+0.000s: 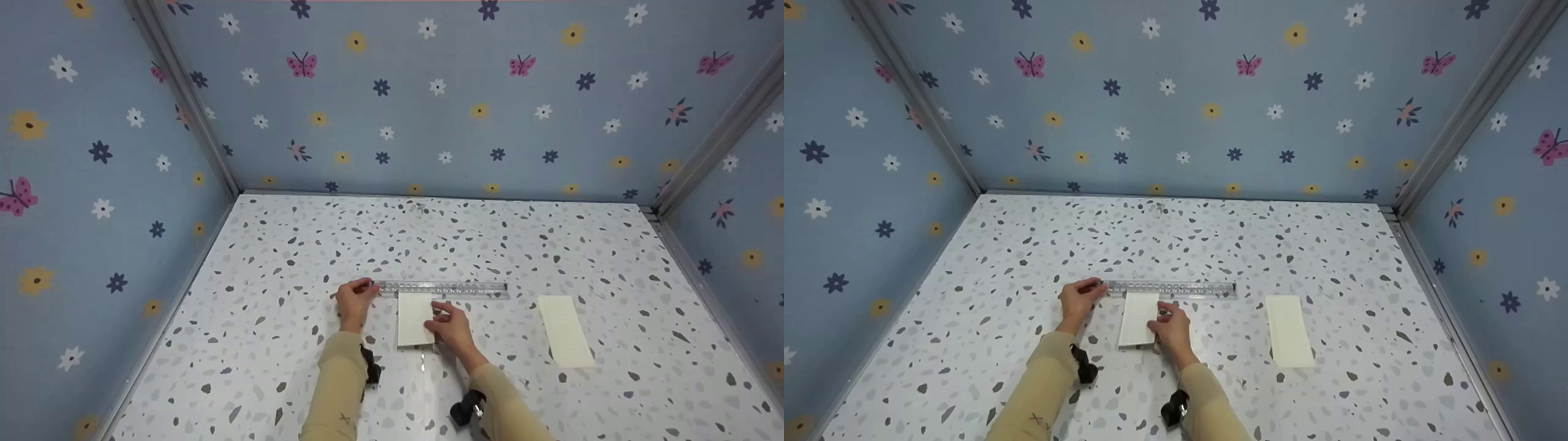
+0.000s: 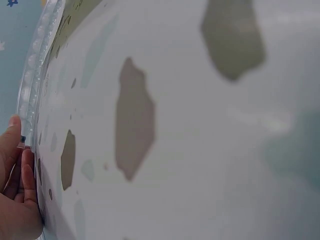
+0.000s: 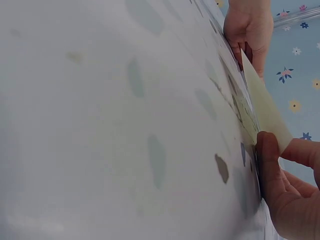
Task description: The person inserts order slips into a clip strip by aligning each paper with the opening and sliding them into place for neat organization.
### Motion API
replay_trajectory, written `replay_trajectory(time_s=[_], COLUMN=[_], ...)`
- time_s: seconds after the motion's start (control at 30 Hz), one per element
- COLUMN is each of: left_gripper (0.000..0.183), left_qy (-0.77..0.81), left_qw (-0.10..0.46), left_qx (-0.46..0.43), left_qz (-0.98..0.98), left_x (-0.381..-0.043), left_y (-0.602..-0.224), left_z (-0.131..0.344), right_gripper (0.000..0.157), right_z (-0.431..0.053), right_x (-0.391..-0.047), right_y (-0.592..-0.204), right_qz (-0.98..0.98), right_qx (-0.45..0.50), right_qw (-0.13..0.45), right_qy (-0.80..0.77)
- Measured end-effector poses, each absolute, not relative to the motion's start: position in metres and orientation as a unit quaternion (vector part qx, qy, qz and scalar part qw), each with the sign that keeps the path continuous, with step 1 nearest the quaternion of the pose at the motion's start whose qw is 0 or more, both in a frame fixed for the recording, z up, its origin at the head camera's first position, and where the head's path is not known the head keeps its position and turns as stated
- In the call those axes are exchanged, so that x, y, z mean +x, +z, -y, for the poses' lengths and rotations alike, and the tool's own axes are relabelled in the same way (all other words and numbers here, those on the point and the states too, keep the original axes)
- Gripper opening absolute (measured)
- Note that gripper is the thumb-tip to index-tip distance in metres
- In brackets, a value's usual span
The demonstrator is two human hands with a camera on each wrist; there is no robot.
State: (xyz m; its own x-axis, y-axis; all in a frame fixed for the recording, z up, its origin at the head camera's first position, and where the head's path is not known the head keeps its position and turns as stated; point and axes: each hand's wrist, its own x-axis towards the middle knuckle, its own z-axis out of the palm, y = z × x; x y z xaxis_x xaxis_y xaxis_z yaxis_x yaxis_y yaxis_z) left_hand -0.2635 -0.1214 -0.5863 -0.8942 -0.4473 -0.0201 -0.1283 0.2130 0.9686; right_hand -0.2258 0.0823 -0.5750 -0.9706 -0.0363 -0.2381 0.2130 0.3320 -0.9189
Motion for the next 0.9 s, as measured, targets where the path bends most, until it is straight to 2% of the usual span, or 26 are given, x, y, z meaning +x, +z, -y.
replay_trajectory(time_s=[0.23, 0.73, 0.9], left_gripper=[0.025, 0.025, 0.025], left_qy=[-0.598, -0.588, -0.598], left_qw=[0.135, 0.127, 0.149], left_qx=[0.189, 0.202, 0.182], left_qz=[0.767, 0.773, 0.766], left_x=[-0.2645, -0.2643, -0.2636], left_y=[-0.5864, -0.587, -0.5878], left_z=[0.1212, 0.1198, 0.1202], right_gripper=[0.049, 0.052, 0.051], right_z=[-0.0796, -0.0737, -0.0719], right_x=[-0.2257, -0.2248, -0.2251], right_y=[-0.5749, -0.5748, -0.5754], right_qz=[-0.808, -0.804, -0.812], right_qx=[0.043, 0.058, 0.044], right_qw=[0.101, 0.125, 0.111], right_qy=[-0.578, -0.578, -0.572])
